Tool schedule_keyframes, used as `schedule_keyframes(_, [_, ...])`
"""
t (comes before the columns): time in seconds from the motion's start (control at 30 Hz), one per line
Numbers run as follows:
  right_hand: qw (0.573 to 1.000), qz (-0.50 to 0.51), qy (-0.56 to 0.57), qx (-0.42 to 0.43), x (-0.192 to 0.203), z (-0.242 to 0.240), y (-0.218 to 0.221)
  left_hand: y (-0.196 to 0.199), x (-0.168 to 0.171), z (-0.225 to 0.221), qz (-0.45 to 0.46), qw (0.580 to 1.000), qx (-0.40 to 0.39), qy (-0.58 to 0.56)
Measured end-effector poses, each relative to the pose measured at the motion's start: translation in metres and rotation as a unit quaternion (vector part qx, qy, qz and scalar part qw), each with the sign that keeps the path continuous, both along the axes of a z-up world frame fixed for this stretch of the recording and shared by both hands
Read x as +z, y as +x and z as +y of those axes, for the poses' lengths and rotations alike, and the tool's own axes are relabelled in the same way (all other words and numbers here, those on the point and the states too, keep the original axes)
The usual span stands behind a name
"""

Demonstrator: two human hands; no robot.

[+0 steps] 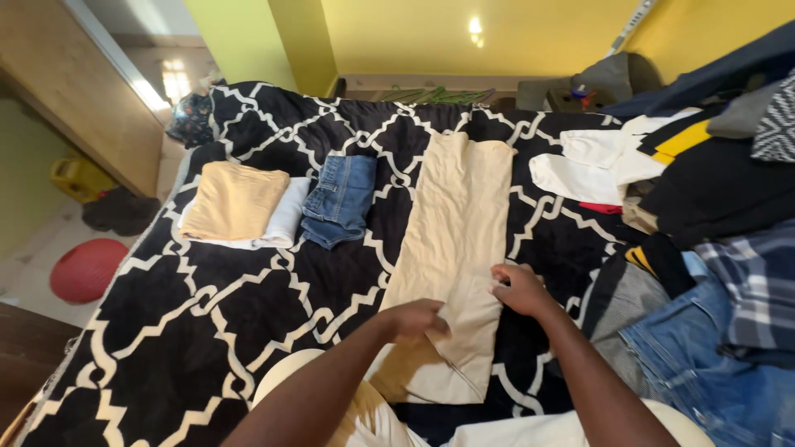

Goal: Folding shorts and pants on a bed

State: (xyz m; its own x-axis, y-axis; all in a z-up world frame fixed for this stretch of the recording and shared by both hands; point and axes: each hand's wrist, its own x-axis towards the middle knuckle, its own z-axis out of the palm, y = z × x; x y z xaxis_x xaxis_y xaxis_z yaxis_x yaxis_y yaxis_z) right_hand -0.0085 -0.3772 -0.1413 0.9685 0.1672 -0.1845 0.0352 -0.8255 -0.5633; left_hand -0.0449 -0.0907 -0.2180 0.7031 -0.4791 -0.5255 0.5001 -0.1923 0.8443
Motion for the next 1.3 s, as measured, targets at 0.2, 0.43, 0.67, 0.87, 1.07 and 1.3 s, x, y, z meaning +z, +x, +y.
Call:
schedule_keyframes(0.2, [0.993, 0.056, -0.002, 0.105, 0.042, 0.008, 0.003, -0.014, 0.014, 0.000, 0.011, 0.982, -0.168, -0.089])
schedule_keyframes(0.43, [0.993, 0.011, 0.105, 0.058, 0.004, 0.013, 0.019, -0.019, 0.100, 0.019, -0.127, 0.922, -0.318, 0.180])
schedule_keyframes(0.67, [0.997, -0.017, 0.034, 0.067, 0.007, 0.014, -0.002, -0.011, 0.066, 0.016, -0.151, 0.882, -0.286, 0.344])
schedule_keyframes(0.87, [0.994, -0.060, 0.095, -0.011, -0.015, -0.026, 0.027, -0.010, 0.049, 0.010, -0.181, 0.913, -0.126, 0.342])
schedule_keyframes(1.07, [0.938, 0.086, 0.316, -0.109, 0.014, -0.025, 0.008, -0.005, 0.026, 0.000, -0.107, 0.965, 0.063, 0.231])
schedule_keyframes(1.3, [0.939, 0.160, 0.300, 0.055, 0.010, -0.015, 0.010, -0.011, 0.063, -0.015, -0.060, 0.983, 0.166, 0.055])
